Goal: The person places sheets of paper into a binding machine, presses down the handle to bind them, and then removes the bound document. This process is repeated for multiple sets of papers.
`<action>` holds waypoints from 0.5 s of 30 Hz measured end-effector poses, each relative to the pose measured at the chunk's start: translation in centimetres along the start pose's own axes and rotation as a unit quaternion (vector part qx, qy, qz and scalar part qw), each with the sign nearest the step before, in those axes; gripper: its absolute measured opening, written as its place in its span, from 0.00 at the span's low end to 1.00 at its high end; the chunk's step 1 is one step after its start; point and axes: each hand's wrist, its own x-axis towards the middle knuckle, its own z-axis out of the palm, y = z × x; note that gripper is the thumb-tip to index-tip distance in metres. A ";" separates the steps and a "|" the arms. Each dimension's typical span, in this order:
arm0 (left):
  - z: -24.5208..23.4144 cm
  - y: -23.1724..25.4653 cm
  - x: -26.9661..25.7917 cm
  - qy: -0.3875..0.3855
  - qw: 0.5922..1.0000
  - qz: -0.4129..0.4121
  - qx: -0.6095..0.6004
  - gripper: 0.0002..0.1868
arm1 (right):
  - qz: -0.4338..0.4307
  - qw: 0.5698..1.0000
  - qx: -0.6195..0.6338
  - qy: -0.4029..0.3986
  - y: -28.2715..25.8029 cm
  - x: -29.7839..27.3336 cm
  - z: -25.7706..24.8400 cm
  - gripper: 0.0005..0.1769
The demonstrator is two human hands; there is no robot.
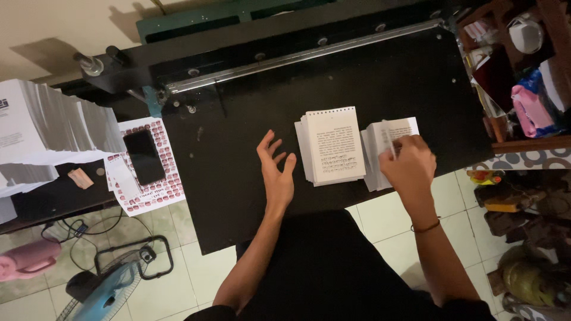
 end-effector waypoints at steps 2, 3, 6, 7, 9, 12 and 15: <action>-0.1 0.0 0.0 0.004 1.000 0.005 -0.001 0.33 | 0.034 0.998 -0.006 -0.058 0.3 0.2 0.6 0.16; -0.1 -0.2 -0.1 0.005 1.000 0.005 -0.001 0.33 | 0.033 0.998 -0.005 -0.059 1.7 0.3 0.6 0.16; -0.3 0.3 -0.6 0.068 0.992 0.103 0.000 0.22 | 0.093 0.988 0.106 -0.062 2.2 1.1 -3.5 0.17; -0.2 1.4 -1.0 0.086 0.982 0.170 0.003 0.14 | 0.095 0.986 0.133 0.013 0.3 1.0 -7.6 0.15; 0.3 3.6 -2.2 0.120 0.964 0.237 0.011 0.08 | 0.083 0.979 0.168 0.082 -3.1 -0.1 -11.9 0.15; 0.8 6.0 -4.6 -0.052 0.979 0.190 -0.054 0.22 | -0.058 0.945 0.157 0.280 -8.8 -4.1 -11.6 0.06; 1.2 4.0 -5.9 -0.196 0.963 0.128 -0.137 0.51 | -0.141 0.879 0.427 0.159 -15.8 -6.3 -10.0 0.25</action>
